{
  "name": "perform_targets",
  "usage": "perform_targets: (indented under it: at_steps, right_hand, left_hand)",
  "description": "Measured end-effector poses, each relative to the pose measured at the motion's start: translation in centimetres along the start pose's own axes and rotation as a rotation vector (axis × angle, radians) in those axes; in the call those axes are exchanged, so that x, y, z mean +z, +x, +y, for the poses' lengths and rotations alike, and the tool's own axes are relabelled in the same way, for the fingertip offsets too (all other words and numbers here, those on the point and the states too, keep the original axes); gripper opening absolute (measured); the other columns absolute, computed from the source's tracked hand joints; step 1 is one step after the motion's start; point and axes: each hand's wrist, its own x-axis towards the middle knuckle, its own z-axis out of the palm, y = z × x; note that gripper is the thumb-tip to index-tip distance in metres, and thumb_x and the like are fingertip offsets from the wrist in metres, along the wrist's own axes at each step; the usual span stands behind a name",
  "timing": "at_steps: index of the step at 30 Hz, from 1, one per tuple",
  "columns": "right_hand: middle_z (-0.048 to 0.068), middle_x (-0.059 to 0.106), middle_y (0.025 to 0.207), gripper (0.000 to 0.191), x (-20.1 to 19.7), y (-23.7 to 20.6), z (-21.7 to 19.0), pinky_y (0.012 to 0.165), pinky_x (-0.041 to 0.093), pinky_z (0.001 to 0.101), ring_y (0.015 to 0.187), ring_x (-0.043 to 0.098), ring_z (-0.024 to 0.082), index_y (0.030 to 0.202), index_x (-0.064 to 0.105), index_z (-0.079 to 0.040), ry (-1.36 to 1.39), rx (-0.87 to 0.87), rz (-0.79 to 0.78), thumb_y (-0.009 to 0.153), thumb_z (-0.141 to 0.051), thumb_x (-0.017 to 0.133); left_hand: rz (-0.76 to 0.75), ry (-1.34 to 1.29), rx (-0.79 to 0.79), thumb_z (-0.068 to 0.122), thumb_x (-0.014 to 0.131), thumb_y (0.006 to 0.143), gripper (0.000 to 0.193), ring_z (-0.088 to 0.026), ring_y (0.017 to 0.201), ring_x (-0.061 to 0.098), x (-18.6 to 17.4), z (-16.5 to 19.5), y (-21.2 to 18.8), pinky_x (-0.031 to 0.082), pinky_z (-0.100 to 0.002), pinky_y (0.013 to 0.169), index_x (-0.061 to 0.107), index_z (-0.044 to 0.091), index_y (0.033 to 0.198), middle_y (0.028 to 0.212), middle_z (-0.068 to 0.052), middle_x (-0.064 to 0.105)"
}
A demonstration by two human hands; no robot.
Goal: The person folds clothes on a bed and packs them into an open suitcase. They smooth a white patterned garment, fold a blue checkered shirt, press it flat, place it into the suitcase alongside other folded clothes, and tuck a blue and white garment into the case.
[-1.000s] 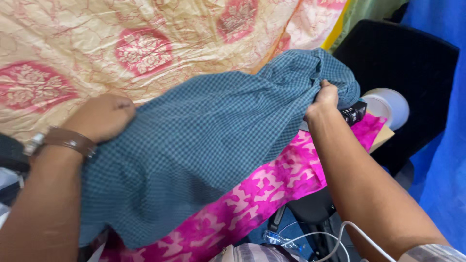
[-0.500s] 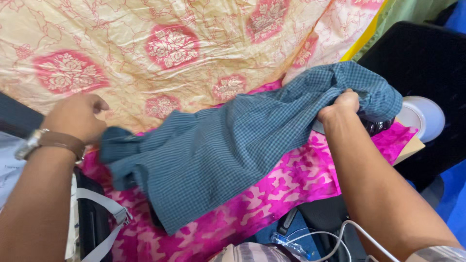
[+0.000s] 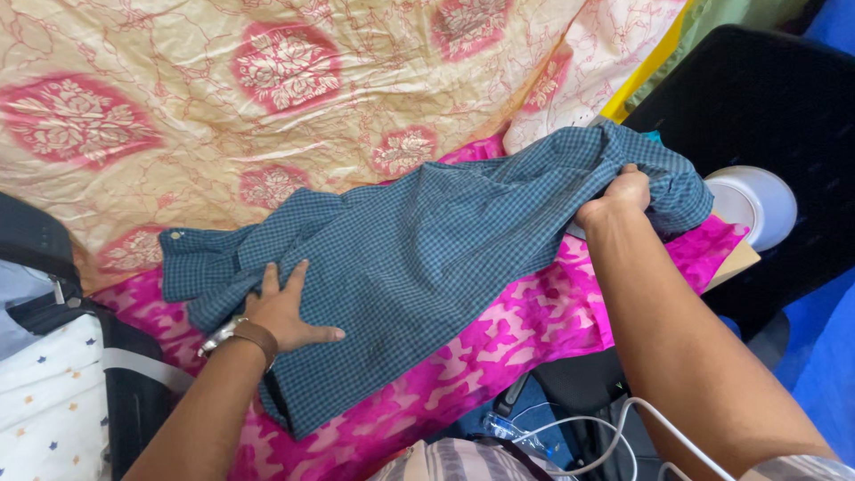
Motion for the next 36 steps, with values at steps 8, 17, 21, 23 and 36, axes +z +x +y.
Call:
perform_targets:
  at_steps: [8,17,21,23,36]
  right_hand:
    - [0.022,0.064,0.143,0.066,5.7,-4.4,-0.4,0.112,0.034,0.0705,0.133,0.057,0.045,0.130,0.067,-0.001,-0.066,0.209,-0.178,0.102,-0.041,0.023]
    - [0.024,0.055,0.149,0.073,13.8,-10.5,0.8,0.109,0.030,0.0769,0.134,0.050,0.049,0.136,0.057,0.002,-0.005,0.284,-0.400,0.101,-0.050,0.021]
    - [0.025,0.051,0.151,0.071,14.3,-11.9,-0.2,0.113,0.031,0.0699,0.136,0.048,0.047,0.138,0.052,0.008,0.005,0.300,-0.412,0.104,-0.049,0.027]
    - [0.026,0.052,0.153,0.068,14.6,-12.4,-1.4,0.117,0.037,0.0645,0.138,0.050,0.046,0.141,0.050,0.012,0.165,0.324,-0.543,0.108,-0.045,0.031]
    - [0.027,0.058,0.149,0.068,11.6,-8.0,-7.3,0.116,0.033,0.0677,0.137,0.054,0.047,0.138,0.061,0.005,0.033,0.288,-0.451,0.101,-0.040,0.026]
  left_hand:
    - [0.173,0.275,0.050,0.064,0.081,0.074,0.105,-0.048,0.150,0.006,-0.4,7.0,-5.2,0.012,-0.073,0.113,0.029,0.027,0.158,0.169,-0.017,0.006]
    - [0.300,-0.247,1.158,0.013,0.064,0.084,0.037,-0.030,0.119,0.062,1.9,18.0,-8.4,0.050,-0.040,0.104,0.065,0.010,0.121,0.121,-0.011,0.066]
    - [0.000,-0.661,1.168,0.026,0.061,0.092,0.066,-0.033,0.140,0.050,5.0,21.8,-4.5,0.044,-0.039,0.113,0.038,0.006,0.151,0.151,-0.019,0.048]
    - [0.161,-0.669,1.051,0.040,0.062,0.095,0.081,-0.037,0.151,0.033,6.4,22.3,-1.2,0.029,-0.042,0.120,0.025,0.003,0.157,0.162,-0.025,0.032]
    - [0.949,-0.400,0.303,0.042,0.049,0.101,0.065,-0.040,0.143,0.032,-1.4,-0.8,8.2,0.025,-0.048,0.117,0.041,0.002,0.153,0.155,-0.022,0.037]
